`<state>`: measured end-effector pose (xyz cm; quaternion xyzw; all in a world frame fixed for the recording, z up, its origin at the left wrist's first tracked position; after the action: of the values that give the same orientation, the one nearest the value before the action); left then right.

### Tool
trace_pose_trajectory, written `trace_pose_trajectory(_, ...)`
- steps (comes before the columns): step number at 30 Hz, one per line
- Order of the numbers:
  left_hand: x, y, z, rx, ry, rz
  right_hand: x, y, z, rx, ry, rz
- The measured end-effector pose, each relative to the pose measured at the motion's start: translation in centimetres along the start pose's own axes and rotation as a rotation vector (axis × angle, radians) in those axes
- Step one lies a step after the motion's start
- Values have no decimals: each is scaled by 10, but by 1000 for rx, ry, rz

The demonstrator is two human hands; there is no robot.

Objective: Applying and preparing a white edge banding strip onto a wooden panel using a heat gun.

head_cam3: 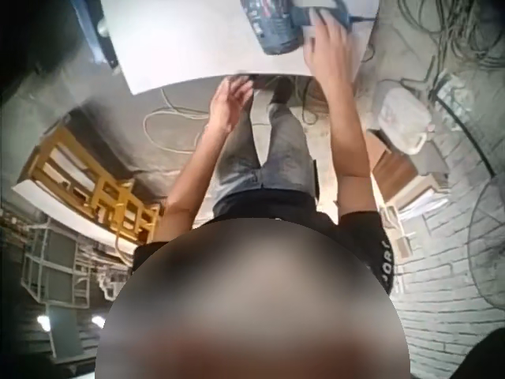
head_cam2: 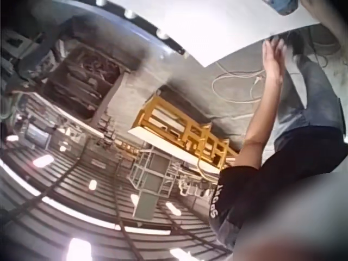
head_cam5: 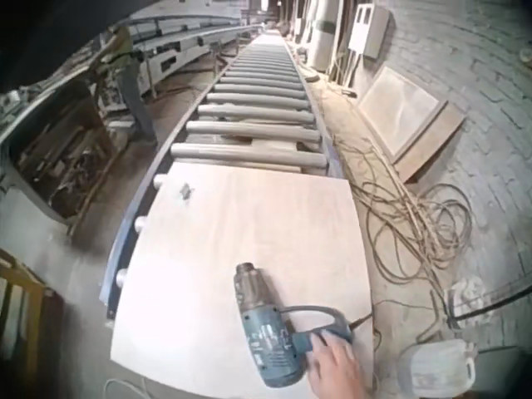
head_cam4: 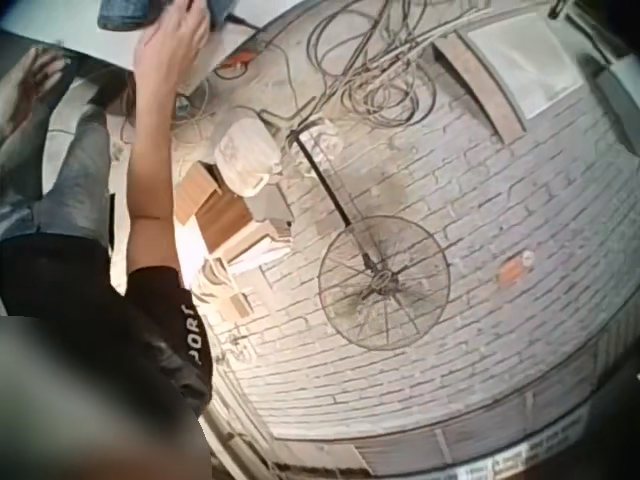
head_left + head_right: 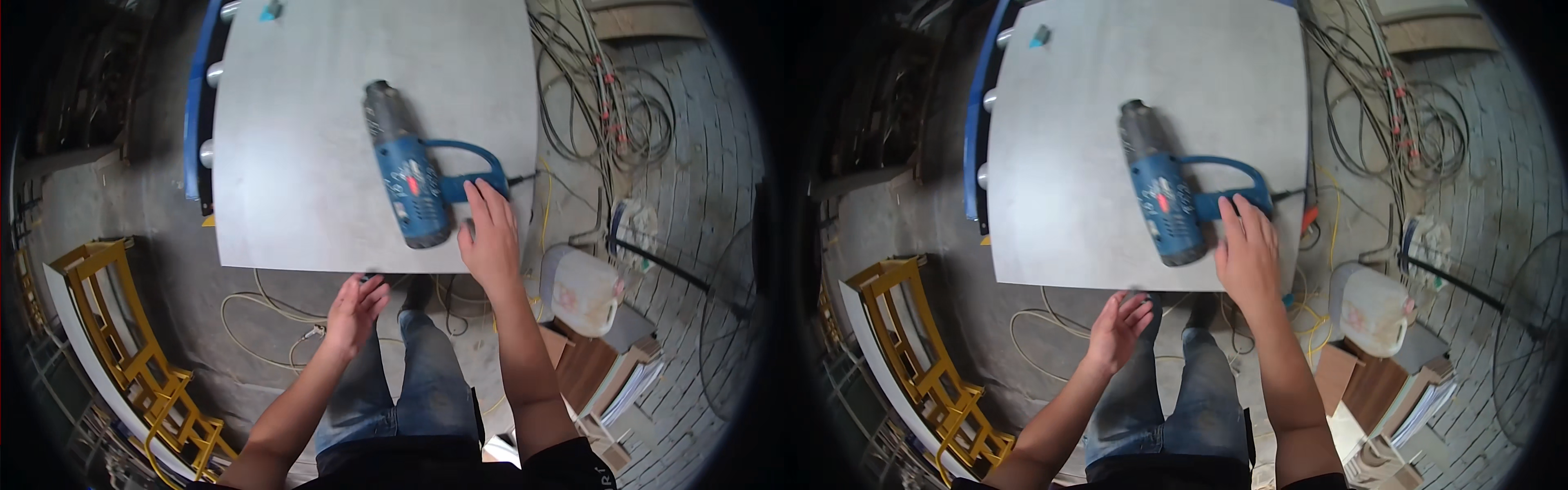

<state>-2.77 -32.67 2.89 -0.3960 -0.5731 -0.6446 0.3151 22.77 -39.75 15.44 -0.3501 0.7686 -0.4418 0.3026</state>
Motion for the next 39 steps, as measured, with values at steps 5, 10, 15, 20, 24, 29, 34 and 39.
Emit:
trace_pose_trajectory(5, -24, -6, 1, 112, -5, 45, -41, 23, -7, 207, -14, -185)
trace_pose_trajectory(10, -37, 22, 2, 180, 23, 4, -54, 38, 2, 58, -168, -259)
trace_pose_trajectory(15, -50, 23, 7, 302, 141, 11, -36, 23, 8, -41, -119, -207)
trace_pose_trajectory(20, -54, 40, 5, 398, 319, 22, -7, -25, 40, -241, 63, -90)
trace_pose_trajectory(24, -51, 38, 4, 406, 376, 178, 39, -47, 92, -345, 232, 50)
trace_pose_trajectory(29, -29, -5, 8, 360, 463, 234, 44, -80, 138, -294, 373, 146)
trace_pose_trajectory(34, 6, -90, 20, 254, 545, 353, 9, -83, 180, -291, 348, 174)
trace_pose_trajectory(39, 46, -127, 37, 227, 661, 525, -72, -76, 197, -344, 156, 212)
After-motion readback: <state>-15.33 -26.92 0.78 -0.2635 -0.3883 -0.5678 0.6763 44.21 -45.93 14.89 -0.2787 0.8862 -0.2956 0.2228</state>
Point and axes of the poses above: each hand's wrist, its own x-axis away from the middle knuckle, its own y-axis out of the palm, z = x × y, the point moved 8 cm from there along -x, towards the middle knuckle, and after that the axes turned 14 degrees about -y, right-handed, at the moved point
